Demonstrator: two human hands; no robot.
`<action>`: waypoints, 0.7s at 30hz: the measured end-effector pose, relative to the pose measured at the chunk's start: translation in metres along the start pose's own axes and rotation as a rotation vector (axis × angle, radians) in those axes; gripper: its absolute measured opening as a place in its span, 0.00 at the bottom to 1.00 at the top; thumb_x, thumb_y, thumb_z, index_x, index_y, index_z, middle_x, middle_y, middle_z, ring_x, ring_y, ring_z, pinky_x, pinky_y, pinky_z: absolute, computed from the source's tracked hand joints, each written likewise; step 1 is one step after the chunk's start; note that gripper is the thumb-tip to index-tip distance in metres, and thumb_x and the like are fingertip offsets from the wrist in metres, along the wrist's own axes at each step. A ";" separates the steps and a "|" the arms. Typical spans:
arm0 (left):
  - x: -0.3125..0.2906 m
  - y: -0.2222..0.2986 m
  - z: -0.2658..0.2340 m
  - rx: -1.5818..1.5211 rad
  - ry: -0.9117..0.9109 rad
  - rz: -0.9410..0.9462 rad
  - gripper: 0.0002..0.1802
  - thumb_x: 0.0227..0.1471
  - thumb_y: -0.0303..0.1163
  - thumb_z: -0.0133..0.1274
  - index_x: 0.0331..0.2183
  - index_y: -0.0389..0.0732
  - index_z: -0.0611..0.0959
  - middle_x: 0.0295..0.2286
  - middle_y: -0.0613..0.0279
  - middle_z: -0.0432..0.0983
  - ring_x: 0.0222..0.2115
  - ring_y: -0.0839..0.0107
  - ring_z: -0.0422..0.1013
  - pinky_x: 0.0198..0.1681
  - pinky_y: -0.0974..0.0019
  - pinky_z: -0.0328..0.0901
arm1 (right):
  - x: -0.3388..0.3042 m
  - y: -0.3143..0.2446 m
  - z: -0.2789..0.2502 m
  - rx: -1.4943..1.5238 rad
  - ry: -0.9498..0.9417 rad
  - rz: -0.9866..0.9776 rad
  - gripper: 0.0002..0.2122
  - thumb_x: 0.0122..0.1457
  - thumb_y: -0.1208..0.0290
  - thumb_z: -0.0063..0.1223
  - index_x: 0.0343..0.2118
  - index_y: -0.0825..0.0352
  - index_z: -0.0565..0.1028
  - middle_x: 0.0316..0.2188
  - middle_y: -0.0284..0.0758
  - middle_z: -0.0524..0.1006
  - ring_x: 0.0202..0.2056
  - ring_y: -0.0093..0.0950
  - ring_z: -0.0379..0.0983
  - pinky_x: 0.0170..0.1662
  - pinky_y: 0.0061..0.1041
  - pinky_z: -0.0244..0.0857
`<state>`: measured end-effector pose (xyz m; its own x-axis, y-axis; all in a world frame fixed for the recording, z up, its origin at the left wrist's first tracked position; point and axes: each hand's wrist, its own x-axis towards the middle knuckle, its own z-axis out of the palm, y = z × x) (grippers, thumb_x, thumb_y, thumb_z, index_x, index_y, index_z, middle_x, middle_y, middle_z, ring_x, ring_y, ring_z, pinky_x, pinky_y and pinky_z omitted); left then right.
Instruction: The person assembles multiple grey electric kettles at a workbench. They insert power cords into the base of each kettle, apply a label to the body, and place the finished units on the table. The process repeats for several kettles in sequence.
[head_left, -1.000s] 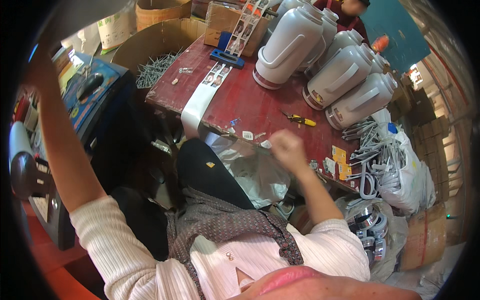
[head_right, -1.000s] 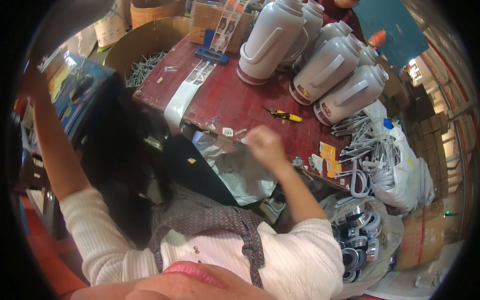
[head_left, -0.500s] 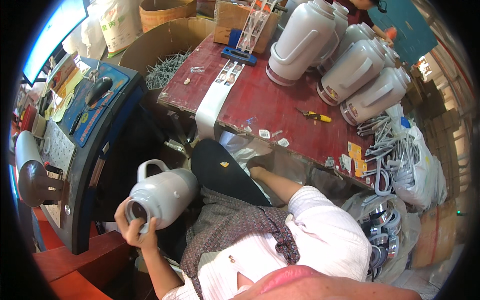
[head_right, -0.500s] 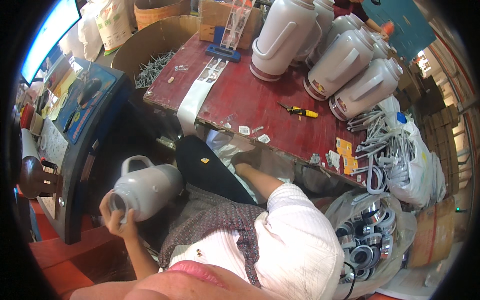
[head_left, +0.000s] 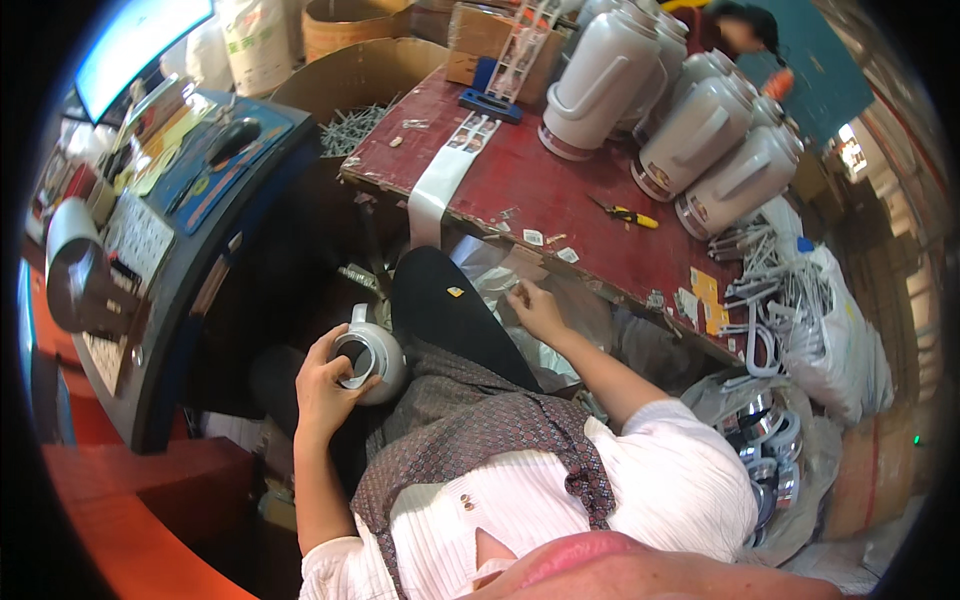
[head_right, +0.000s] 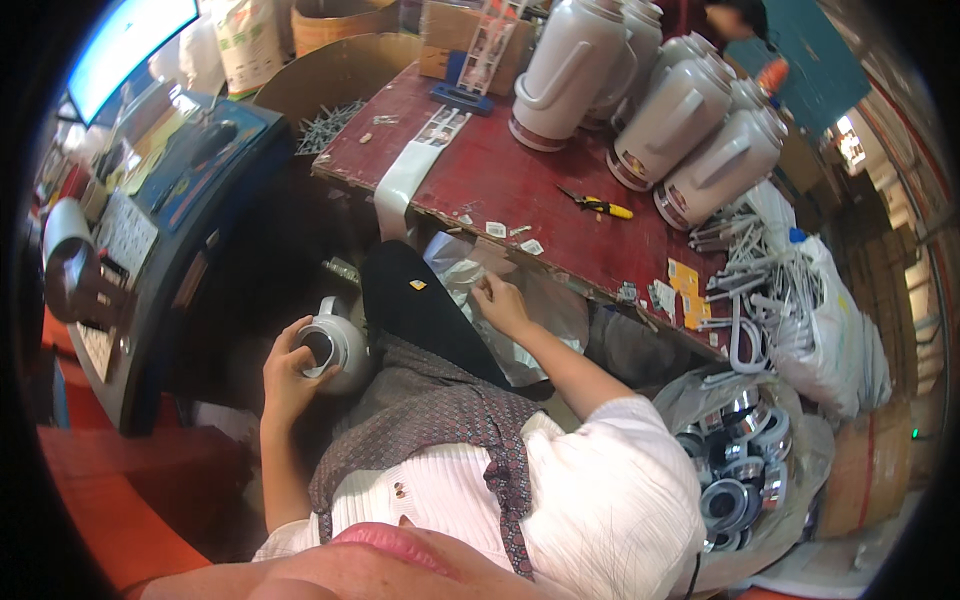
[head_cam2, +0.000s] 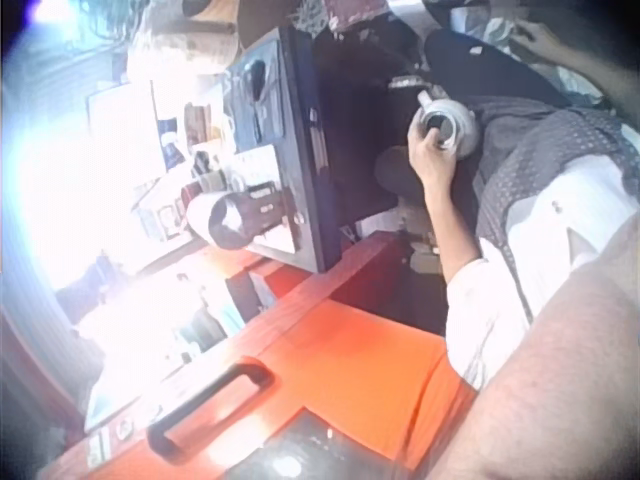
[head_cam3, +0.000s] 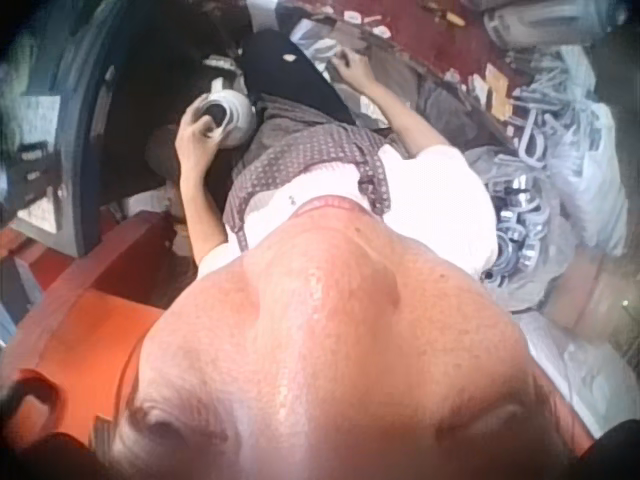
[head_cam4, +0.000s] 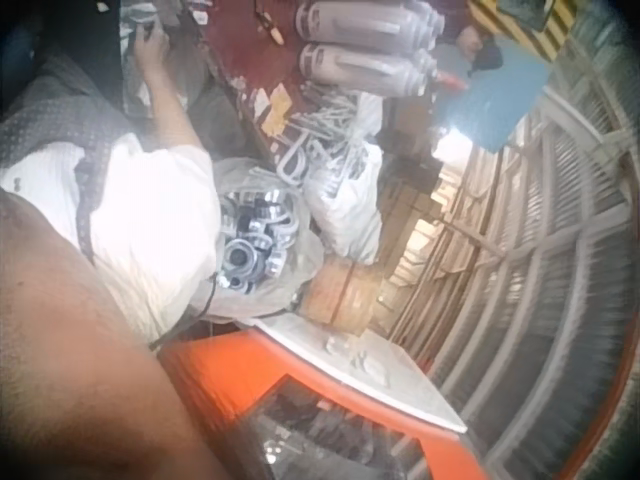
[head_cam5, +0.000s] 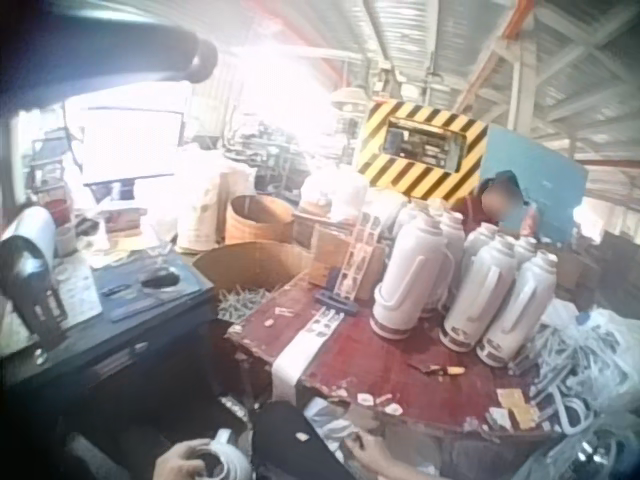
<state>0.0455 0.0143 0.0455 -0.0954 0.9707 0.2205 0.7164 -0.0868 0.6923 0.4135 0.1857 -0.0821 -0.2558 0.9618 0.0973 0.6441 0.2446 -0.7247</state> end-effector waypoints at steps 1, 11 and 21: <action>-0.007 0.001 -0.001 -0.075 0.033 0.017 0.23 0.24 0.25 0.74 0.14 0.35 0.71 0.52 0.51 0.73 0.51 0.56 0.72 0.50 0.61 0.68 | -0.003 -0.024 -0.008 0.201 0.058 -0.091 0.11 0.61 0.65 0.53 0.33 0.69 0.76 0.22 0.33 0.76 0.25 0.29 0.74 0.28 0.31 0.64; -0.016 0.053 -0.053 0.189 0.390 0.594 0.29 0.27 0.51 0.73 0.15 0.36 0.77 0.38 0.47 0.81 0.38 0.51 0.79 0.39 0.58 0.72 | -0.005 -0.093 0.021 0.103 0.211 -0.281 0.17 0.47 0.59 0.70 0.28 0.67 0.74 0.31 0.37 0.74 0.33 0.35 0.72 0.39 0.33 0.66; -0.001 0.109 -0.030 -0.173 0.176 0.714 0.33 0.29 0.52 0.74 0.17 0.35 0.73 0.38 0.42 0.79 0.41 0.47 0.77 0.45 0.51 0.71 | -0.031 -0.063 -0.005 -0.210 -0.323 -0.318 0.09 0.52 0.62 0.57 0.29 0.62 0.77 0.24 0.38 0.78 0.30 0.41 0.76 0.38 0.41 0.68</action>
<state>0.1033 -0.0030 0.1409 0.2320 0.6163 0.7526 0.5283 -0.7295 0.4345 0.3844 0.1410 -0.0365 -0.6522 0.7563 0.0510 0.6203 0.5711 -0.5376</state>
